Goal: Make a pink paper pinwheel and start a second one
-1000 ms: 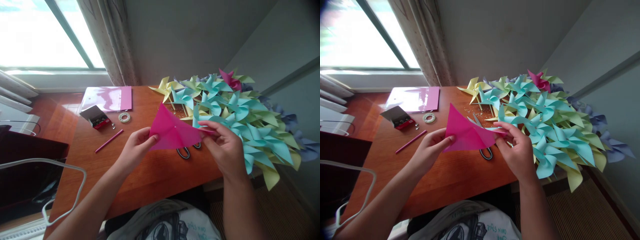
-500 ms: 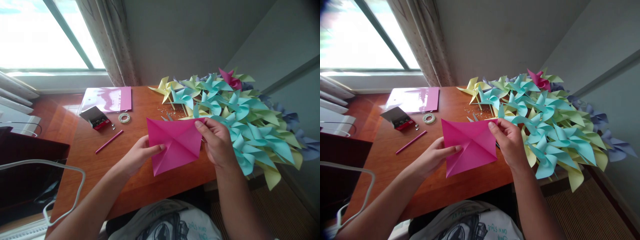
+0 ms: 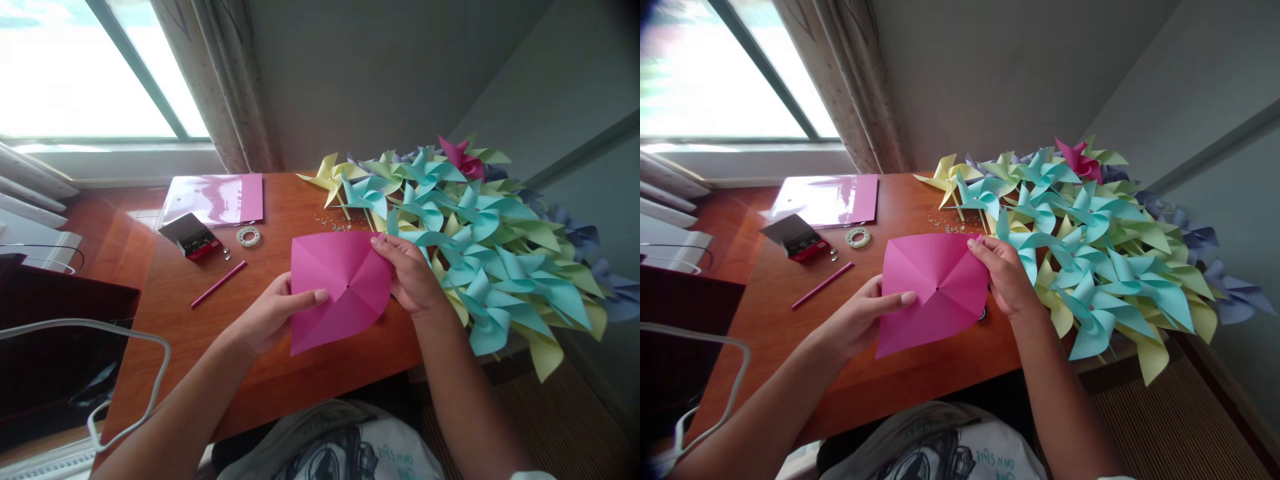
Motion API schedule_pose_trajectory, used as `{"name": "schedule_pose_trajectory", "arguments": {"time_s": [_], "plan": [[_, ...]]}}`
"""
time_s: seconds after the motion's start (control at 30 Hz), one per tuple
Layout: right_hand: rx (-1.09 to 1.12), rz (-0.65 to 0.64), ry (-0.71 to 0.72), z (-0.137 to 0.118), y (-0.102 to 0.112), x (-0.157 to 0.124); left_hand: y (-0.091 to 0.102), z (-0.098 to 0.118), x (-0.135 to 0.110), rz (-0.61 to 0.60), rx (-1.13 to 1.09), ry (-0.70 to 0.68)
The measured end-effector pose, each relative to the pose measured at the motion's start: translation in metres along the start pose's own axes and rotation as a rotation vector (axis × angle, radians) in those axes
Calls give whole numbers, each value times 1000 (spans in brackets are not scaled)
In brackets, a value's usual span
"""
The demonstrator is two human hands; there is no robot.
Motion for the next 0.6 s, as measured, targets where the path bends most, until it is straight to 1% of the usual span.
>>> {"name": "schedule_pose_trajectory", "arguments": {"time_s": [0.17, 0.3, 0.43, 0.5, 0.6], "plan": [[5, -10, 4, 1, 1, 3, 1, 2, 0, 19, 42, 12], [-34, -12, 4, -4, -1, 8, -1, 6, -4, -21, 111, 43], [-69, -20, 0, -7, -3, 13, -1, 4, -5, -59, 180, 98], [-77, -26, 22, -8, -1, 16, 0, 3, -5, -51, 200, 85], [-134, 7, 104, -12, 10, 14, 3, 6, -3, 5, 183, 4]]}}
Point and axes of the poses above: each hand's wrist, its own x-axis towards the middle knuckle, its own y-axis out of the back of the hand, z = x × y, the point moved 4 cm from there along x, towards the middle knuckle, and after that the axes turned 7 degrees about -z, right-handed, at the moved point
